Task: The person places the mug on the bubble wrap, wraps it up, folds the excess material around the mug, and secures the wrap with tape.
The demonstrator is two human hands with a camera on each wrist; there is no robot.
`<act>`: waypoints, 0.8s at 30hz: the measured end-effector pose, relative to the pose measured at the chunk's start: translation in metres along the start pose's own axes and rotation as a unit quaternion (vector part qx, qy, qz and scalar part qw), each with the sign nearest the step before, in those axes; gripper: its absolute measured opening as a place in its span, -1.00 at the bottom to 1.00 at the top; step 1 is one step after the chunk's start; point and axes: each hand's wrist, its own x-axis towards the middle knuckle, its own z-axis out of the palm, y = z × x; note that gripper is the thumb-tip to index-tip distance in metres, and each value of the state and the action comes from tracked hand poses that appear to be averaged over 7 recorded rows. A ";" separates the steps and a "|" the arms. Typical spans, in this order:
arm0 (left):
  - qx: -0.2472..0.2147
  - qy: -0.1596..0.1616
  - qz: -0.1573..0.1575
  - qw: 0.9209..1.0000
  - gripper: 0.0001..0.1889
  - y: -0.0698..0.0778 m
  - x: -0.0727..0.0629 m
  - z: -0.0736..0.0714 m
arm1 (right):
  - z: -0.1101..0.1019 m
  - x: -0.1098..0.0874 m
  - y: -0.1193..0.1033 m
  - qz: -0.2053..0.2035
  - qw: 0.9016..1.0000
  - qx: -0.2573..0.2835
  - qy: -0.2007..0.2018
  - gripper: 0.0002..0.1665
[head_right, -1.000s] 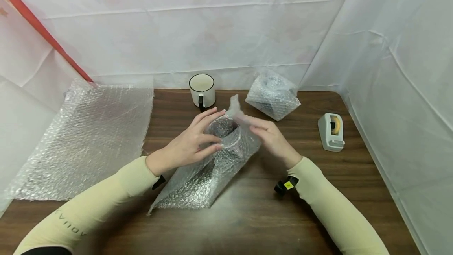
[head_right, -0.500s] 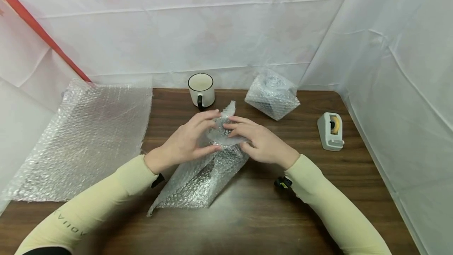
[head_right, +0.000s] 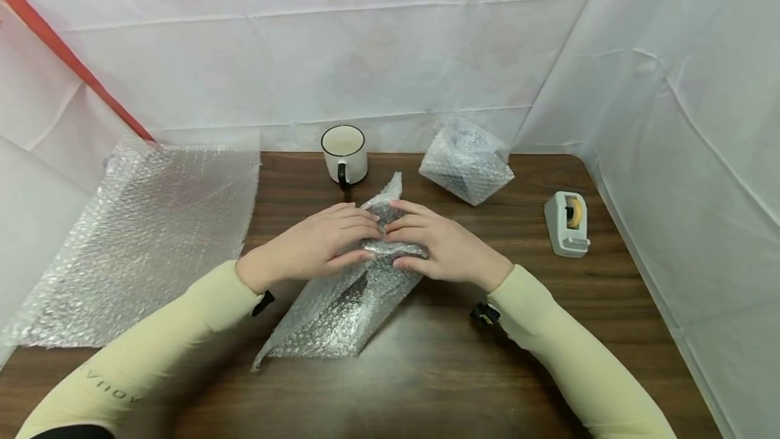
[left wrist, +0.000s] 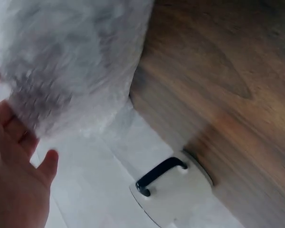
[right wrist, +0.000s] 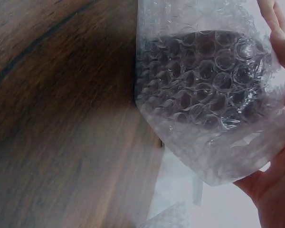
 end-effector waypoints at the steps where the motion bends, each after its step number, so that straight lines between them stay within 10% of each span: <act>1: -0.009 -0.003 -0.001 1.000 -0.62 0.000 -0.002 -0.003 | 0.000 0.000 0.000 0.000 1.000 0.000 0.000 -0.52; 8: -0.024 0.012 0.068 0.997 -0.81 0.017 -0.019 -0.027 | -0.001 0.001 -0.002 0.004 1.000 -0.017 -0.012 -0.57; 13: 0.034 -0.055 0.154 0.986 -0.78 0.054 -0.039 -0.030 | -0.003 0.004 -0.005 0.017 0.999 -0.029 -0.027 -0.59; 24: 0.313 -0.197 0.197 0.908 -0.90 0.070 -0.090 -0.028 | -0.001 0.003 -0.003 0.027 0.999 -0.025 -0.028 -0.62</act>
